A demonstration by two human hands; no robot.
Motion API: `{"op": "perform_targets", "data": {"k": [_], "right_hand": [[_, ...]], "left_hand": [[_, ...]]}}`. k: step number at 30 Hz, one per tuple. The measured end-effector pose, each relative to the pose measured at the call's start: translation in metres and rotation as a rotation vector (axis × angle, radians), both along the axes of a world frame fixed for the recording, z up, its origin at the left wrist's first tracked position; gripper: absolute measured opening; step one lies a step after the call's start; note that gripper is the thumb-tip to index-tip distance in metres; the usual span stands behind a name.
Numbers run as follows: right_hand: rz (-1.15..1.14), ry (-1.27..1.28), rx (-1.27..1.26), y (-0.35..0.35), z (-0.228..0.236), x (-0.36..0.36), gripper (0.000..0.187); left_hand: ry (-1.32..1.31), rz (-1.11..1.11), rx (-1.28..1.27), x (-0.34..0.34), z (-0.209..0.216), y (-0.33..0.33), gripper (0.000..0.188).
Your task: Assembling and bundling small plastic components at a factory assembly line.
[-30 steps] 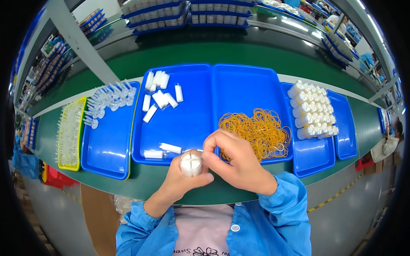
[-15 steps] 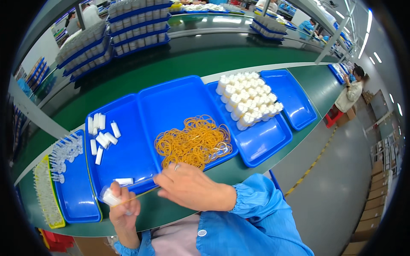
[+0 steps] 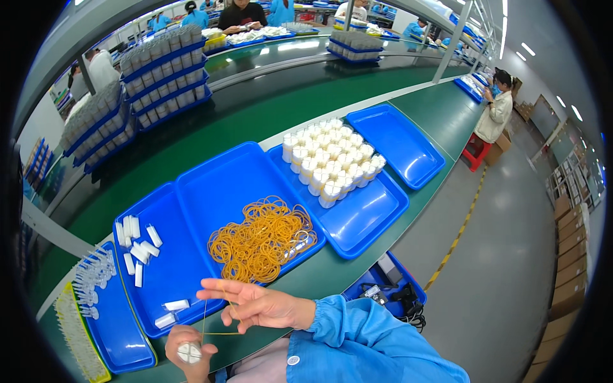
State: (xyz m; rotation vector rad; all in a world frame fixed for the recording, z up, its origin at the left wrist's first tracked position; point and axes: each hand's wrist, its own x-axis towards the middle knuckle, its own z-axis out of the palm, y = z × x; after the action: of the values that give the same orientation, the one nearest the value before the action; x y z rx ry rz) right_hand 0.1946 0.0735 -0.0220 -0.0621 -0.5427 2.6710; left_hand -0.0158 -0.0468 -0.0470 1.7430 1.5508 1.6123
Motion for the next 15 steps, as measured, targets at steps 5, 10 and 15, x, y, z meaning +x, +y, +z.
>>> {"op": "perform_targets", "data": {"k": [5,10,15], "right_hand": [[-0.090,-0.353,0.873,-0.020,0.016,-0.009,0.069],[-0.298,-0.591,1.511,-0.035,0.002,-0.016,0.039],[-0.317,-0.632,1.361,-0.015,0.035,0.030,0.038]], "left_hand": [[0.205,0.183,-0.282,0.023,0.022,0.005,0.088],[0.293,0.031,-0.623,0.045,0.047,0.012,0.074],[0.308,-0.197,-0.549,0.035,0.065,-0.004,0.089]]}}
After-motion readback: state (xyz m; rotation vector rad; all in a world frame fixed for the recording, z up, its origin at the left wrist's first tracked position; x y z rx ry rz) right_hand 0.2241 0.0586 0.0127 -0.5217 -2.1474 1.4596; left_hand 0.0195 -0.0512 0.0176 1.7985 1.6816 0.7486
